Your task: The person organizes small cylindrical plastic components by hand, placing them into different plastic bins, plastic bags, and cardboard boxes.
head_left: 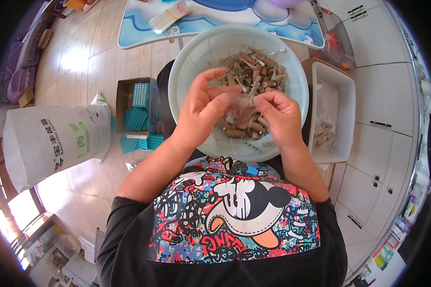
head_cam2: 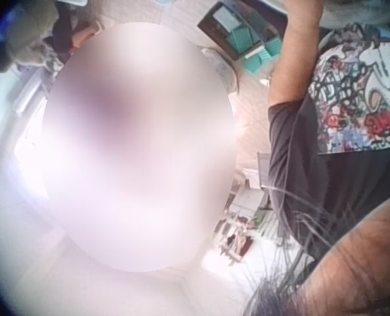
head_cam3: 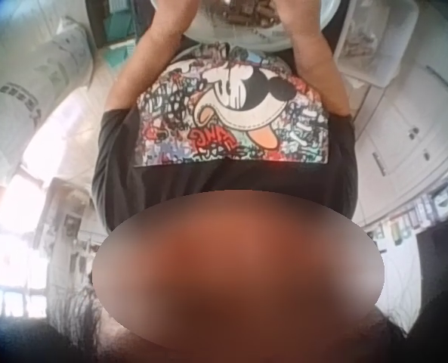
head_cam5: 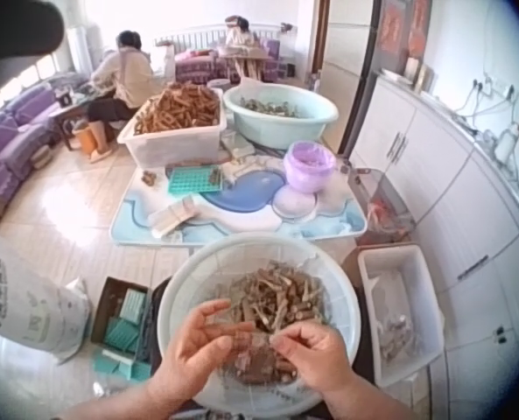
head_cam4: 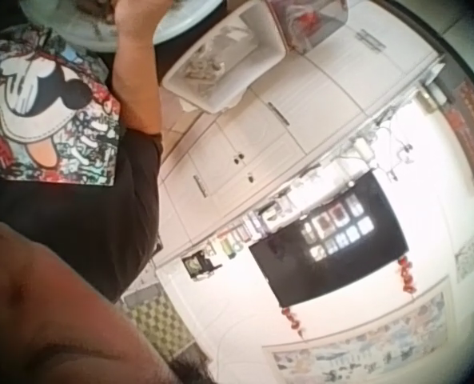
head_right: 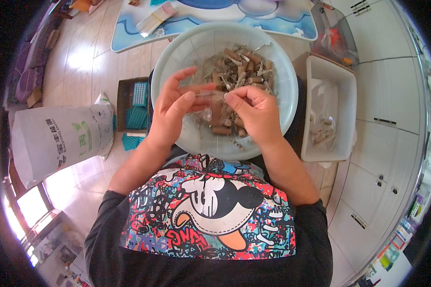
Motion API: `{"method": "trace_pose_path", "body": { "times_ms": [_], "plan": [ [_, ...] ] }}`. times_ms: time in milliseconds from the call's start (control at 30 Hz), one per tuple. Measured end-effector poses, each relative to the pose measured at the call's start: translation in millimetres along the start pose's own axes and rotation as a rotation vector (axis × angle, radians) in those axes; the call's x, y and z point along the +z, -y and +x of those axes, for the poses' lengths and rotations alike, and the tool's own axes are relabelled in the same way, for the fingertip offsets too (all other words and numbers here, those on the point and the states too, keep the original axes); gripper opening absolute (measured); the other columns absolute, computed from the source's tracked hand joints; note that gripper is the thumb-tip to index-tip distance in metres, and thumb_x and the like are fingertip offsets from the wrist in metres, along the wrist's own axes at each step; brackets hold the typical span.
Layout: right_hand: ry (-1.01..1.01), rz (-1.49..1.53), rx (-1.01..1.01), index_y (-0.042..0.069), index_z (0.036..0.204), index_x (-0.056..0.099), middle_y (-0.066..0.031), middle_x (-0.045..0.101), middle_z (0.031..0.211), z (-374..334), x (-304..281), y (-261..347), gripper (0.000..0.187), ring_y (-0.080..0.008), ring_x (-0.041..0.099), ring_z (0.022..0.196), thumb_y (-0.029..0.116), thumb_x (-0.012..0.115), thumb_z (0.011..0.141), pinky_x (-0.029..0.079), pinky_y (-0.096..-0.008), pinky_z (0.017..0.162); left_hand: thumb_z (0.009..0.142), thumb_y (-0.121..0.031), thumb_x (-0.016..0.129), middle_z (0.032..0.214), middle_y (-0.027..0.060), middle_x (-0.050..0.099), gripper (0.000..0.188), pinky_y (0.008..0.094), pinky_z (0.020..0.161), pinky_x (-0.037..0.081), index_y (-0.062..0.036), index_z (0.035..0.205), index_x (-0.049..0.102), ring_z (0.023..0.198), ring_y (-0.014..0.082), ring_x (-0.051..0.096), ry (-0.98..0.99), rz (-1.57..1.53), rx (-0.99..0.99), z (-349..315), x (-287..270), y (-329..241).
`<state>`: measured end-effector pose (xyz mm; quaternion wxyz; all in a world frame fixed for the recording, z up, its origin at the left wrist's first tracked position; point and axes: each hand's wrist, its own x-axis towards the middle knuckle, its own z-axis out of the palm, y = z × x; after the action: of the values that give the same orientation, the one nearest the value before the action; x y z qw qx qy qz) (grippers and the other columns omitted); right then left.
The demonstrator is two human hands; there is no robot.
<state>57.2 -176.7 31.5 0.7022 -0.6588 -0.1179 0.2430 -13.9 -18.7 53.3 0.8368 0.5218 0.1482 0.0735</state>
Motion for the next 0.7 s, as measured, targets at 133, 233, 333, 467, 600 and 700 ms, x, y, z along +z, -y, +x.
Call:
{"method": "trace_pose_path", "body": {
  "times_ms": [133,233,333,467,600,700],
  "plan": [
    [-0.022,-0.093,-0.006,0.0,0.082,0.062,0.0029,0.057,0.069,-4,-10,2,0.012,-0.0024,0.047,0.06,0.012,0.064,0.08,0.037,-0.0163,0.054,0.081,-0.005,0.054,0.087,0.0084,0.063,0.012,0.0241,0.07,0.046,0.0011,0.09,0.055,0.08,0.0114,0.058,0.144,0.333,-0.148,14,-11,11],
    [-0.284,-0.139,-0.134,0.002,0.084,0.062,0.0027,0.057,0.073,-5,-49,3,0.012,-0.0032,0.049,0.066,0.013,0.063,0.08,0.039,-0.0173,0.06,0.08,-0.007,0.055,0.084,0.0088,0.063,0.01,0.0234,0.069,0.046,-0.0011,0.089,0.057,0.078,0.0119,0.059,0.022,0.559,0.024,33,-22,24],
    [-0.747,-0.218,-0.123,0.0,0.088,0.061,0.0002,0.058,0.078,-14,-129,0,0.02,-0.0057,0.05,0.071,0.018,0.065,0.079,0.04,-0.0188,0.066,0.077,-0.012,0.061,0.082,0.0086,0.06,0.019,0.0288,0.067,0.047,-0.0012,0.091,0.055,0.076,0.0185,0.059,0.258,1.022,0.1,31,-9,26],
    [-1.027,-0.495,-0.039,-0.002,0.094,0.06,-0.0035,0.06,0.084,-42,-250,-34,0.025,-0.0101,0.053,0.075,0.018,0.062,0.08,0.042,-0.022,0.07,0.07,-0.019,0.064,0.083,0.0114,0.056,0.025,0.0373,0.068,0.048,-0.0032,0.087,0.055,0.08,0.0282,0.058,0.571,1.421,0.194,17,5,57],
    [-1.009,-0.602,0.042,-0.002,0.096,0.06,-0.0044,0.06,0.087,-70,-313,-81,0.025,-0.0102,0.054,0.078,0.018,0.061,0.081,0.042,-0.0224,0.072,0.07,-0.018,0.062,0.083,0.011,0.057,0.021,0.039,0.067,0.048,-0.0036,0.083,0.055,0.081,0.0277,0.059,0.642,1.701,0.137,18,8,78],
    [-1.098,-0.578,0.013,-0.001,0.097,0.059,-0.0039,0.06,0.088,-66,-282,-82,0.024,-0.0104,0.054,0.079,0.017,0.059,0.082,0.042,-0.0226,0.073,0.07,-0.019,0.063,0.08,0.0114,0.06,0.021,0.0372,0.066,0.049,-0.003,0.083,0.057,0.077,0.0284,0.06,0.583,1.568,-0.007,25,6,71]
  ]
}}
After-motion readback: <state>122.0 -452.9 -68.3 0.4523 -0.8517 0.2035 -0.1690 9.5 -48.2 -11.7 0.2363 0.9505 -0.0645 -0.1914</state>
